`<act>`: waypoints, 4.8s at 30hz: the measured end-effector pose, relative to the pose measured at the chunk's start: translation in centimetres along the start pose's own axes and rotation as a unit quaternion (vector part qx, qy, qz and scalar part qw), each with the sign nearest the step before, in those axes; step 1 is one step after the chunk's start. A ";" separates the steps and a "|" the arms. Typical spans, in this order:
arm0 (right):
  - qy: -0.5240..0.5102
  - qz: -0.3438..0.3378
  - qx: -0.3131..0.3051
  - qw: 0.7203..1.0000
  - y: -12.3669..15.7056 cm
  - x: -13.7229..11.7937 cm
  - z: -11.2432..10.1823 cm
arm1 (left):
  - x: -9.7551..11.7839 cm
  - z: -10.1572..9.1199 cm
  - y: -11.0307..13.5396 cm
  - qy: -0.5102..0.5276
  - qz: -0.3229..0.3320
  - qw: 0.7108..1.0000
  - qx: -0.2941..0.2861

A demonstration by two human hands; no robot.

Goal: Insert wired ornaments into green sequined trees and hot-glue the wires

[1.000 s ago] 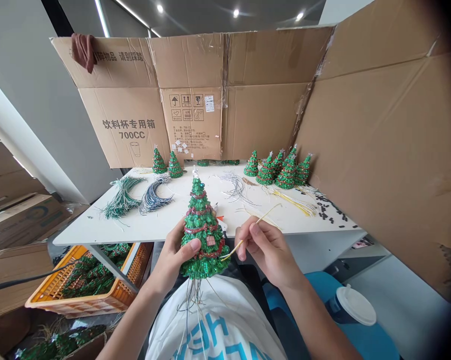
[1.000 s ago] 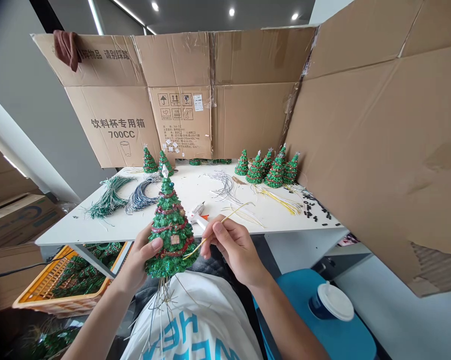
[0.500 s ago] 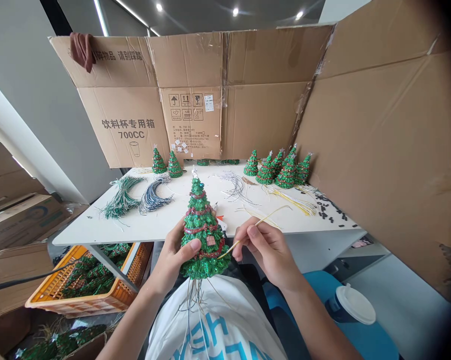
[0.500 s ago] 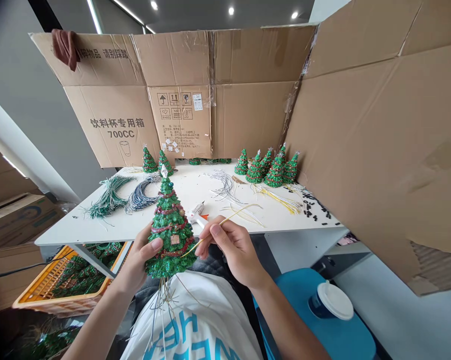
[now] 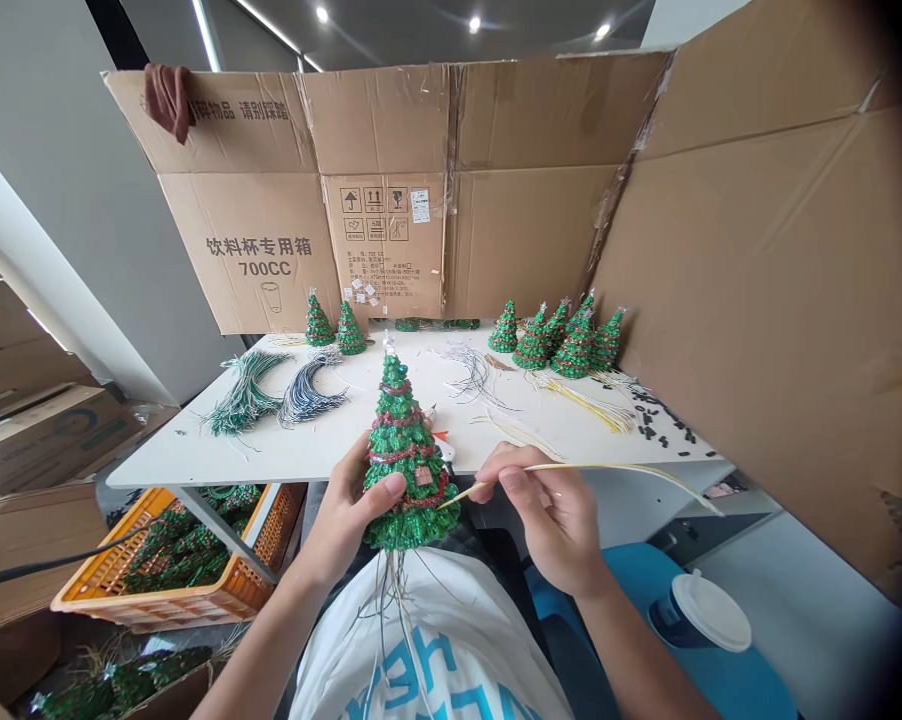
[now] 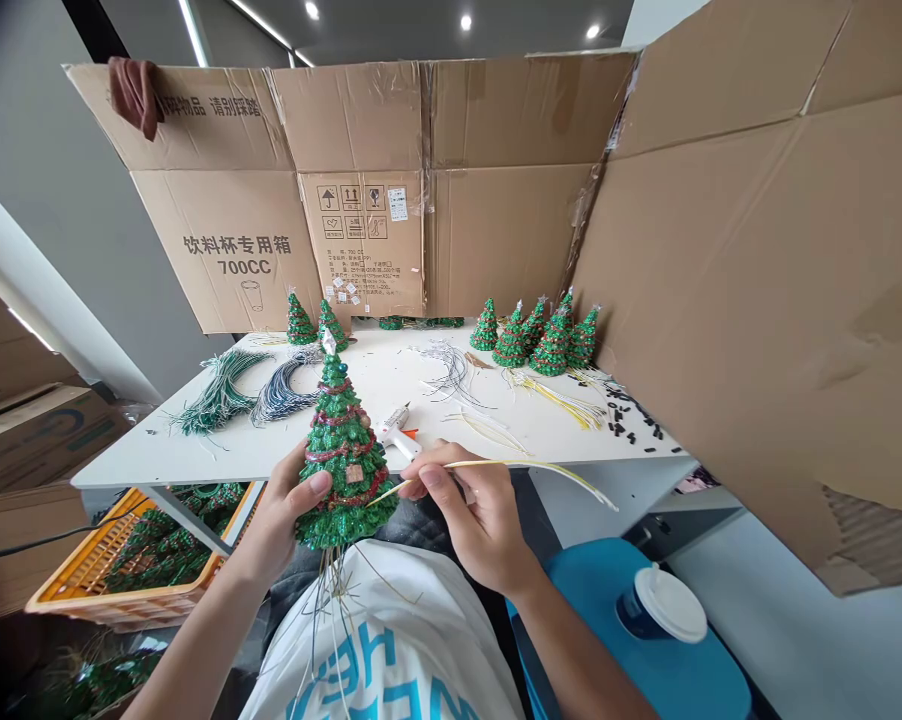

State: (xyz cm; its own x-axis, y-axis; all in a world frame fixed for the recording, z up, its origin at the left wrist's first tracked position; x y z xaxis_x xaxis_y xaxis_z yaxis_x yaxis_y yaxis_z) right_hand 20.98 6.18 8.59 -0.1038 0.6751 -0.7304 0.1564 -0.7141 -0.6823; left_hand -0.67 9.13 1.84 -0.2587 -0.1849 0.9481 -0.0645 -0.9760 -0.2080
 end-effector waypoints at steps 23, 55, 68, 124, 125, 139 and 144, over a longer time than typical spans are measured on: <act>0.137 -0.182 -0.045 0.973 0.7 -2.9 0.7 | 0.6 -0.3 -0.2 -0.058 0.033 0.998 -0.005; 0.044 0.022 -0.051 0.998 -0.5 0.2 1.9 | 0.9 0.8 -0.3 -0.068 0.029 0.997 -0.024; -0.073 0.142 -0.034 0.987 -0.1 2.3 1.9 | 1.1 1.1 -0.3 -0.057 0.018 0.998 -0.010; -0.035 0.214 0.101 0.971 -2.9 8.2 -9.5 | 0.4 -1.5 -0.9 0.096 -0.026 0.986 0.132; -0.028 0.213 0.096 0.972 -2.9 8.1 -9.8 | 0.4 -1.5 -0.9 0.096 -0.027 0.986 0.132; 0.130 0.208 -0.014 0.969 -3.0 7.0 -12.0 | 0.1 -1.7 -0.9 0.096 -0.037 0.984 0.145; 0.127 0.228 0.001 0.965 -2.9 7.5 -12.1 | -0.1 -1.8 -0.8 0.093 -0.043 0.983 0.152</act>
State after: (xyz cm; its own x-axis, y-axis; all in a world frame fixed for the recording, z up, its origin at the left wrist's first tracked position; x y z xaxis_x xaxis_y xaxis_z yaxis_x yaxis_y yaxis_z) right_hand 31.67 15.55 5.53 0.2192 0.3129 -0.9241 0.1266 -0.9483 -0.2911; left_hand -2.32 10.08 1.50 -0.4389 -0.1030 0.8926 0.1904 -0.9815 -0.0196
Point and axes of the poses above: each hand's wrist, its own y-axis away from the middle knuckle, its own z-axis out of the palm, x = y × z, the point moved 9 cm from there along -y, towards the middle knuckle
